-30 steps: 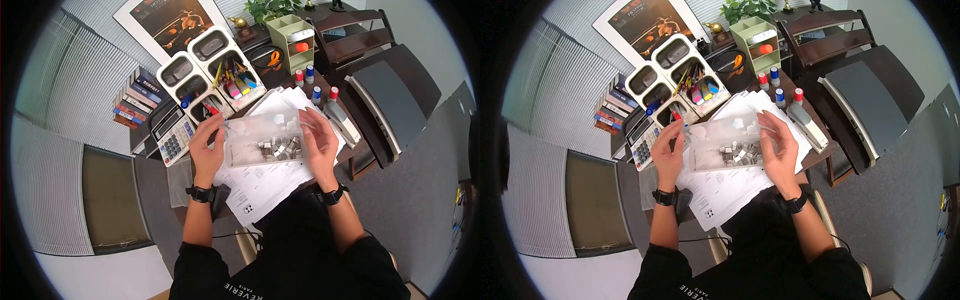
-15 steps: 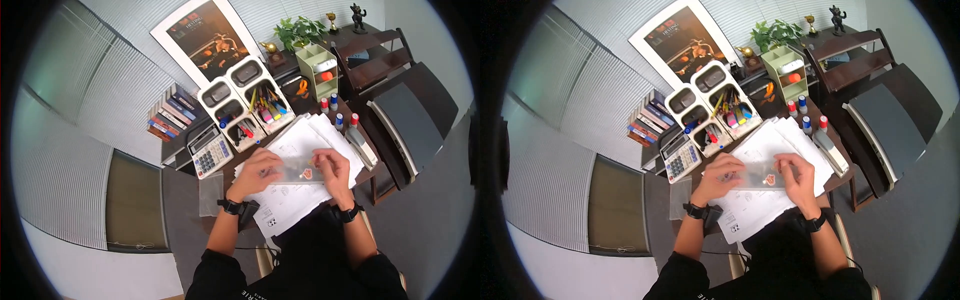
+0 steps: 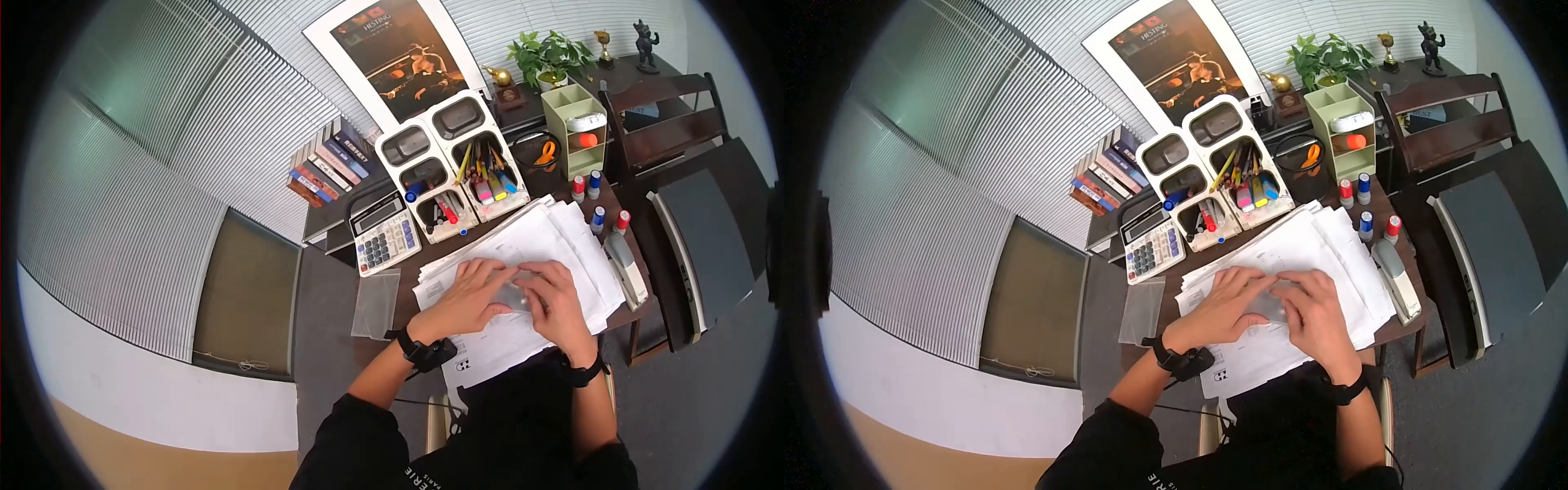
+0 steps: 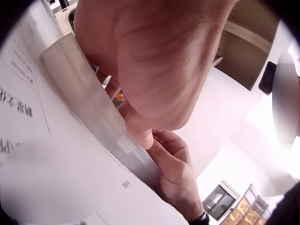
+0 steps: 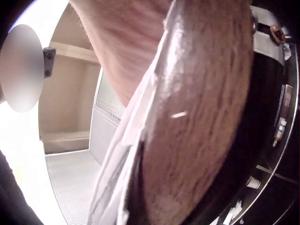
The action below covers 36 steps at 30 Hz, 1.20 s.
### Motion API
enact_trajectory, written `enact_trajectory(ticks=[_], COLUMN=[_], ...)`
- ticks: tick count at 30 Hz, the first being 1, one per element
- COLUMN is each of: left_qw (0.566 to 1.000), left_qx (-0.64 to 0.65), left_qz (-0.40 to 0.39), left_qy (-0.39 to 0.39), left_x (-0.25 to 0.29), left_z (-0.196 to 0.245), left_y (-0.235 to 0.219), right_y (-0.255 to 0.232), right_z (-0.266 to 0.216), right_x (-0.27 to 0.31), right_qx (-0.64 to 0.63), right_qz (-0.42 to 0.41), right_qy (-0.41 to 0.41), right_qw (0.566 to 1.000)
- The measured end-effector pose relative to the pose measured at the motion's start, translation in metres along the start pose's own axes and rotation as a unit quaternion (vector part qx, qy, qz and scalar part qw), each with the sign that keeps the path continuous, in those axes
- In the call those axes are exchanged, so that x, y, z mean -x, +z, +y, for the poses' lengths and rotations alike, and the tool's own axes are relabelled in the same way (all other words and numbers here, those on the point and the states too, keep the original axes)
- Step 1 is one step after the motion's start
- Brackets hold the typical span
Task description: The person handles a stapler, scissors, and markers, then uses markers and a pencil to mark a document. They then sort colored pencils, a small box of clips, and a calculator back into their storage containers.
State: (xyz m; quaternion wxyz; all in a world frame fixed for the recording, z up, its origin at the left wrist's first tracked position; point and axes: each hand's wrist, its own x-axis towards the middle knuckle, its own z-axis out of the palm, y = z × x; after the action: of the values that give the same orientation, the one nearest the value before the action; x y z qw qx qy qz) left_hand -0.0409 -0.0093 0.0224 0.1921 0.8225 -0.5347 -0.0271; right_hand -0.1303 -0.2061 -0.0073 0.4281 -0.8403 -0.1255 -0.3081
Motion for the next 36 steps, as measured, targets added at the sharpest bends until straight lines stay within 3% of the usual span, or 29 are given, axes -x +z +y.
enact_trajectory(ticks=[5, 9, 13, 15, 19, 22, 25, 27, 31, 33, 36], left_qw=[1.000, 0.998, 0.997, 0.996, 0.991, 0.980, 0.962, 0.933, 0.908, 0.868, 0.843], left_qx=[0.015, 0.029, -0.035, -0.016, 0.005, -0.006, -0.011, -0.027, -0.065, -0.078, -0.107], left_qz=[0.010, 0.048, 0.047, 0.047, 0.080, 0.144, 0.208, 0.263, 0.304, 0.337, 0.352], left_qy=[-0.011, -0.021, -0.058, -0.077, -0.104, -0.139, -0.178, -0.245, -0.280, -0.356, -0.394], left_x=[0.000, 0.009, 0.028, 0.034, 0.056, 0.083, 0.116, 0.140, 0.177, 0.188, 0.191], left_z=[0.002, 0.010, 0.009, 0.013, 0.023, 0.026, 0.023, 0.017, -0.001, -0.004, -0.009], left_y=[-0.004, -0.015, -0.015, -0.017, -0.020, -0.024, -0.026, -0.026, -0.030, -0.032, -0.027], right_y=[-0.003, -0.001, 0.000, 0.000, 0.000, -0.002, -0.003, -0.004, -0.004, -0.003, -0.002], right_z=[0.001, 0.003, 0.000, -0.003, -0.003, -0.002, -0.002, -0.003, -0.004, -0.005, -0.004], right_x=[0.001, 0.002, 0.002, 0.003, 0.002, 0.000, 0.001, 0.001, 0.001, 0.001, 0.001], right_qx=[-0.097, -0.119, -0.114, -0.167, -0.162, -0.101, -0.102, -0.105, -0.105, -0.113, -0.106], right_qz=[0.006, 0.000, 0.013, 0.002, 0.007, 0.016, 0.022, 0.018, 0.017, 0.017, 0.010], right_qy=[0.065, 0.077, 0.070, 0.143, 0.130, 0.065, 0.073, 0.074, 0.071, 0.079, 0.073], right_qw=[0.993, 0.990, 0.991, 0.975, 0.978, 0.993, 0.992, 0.992, 0.992, 0.990, 0.992])
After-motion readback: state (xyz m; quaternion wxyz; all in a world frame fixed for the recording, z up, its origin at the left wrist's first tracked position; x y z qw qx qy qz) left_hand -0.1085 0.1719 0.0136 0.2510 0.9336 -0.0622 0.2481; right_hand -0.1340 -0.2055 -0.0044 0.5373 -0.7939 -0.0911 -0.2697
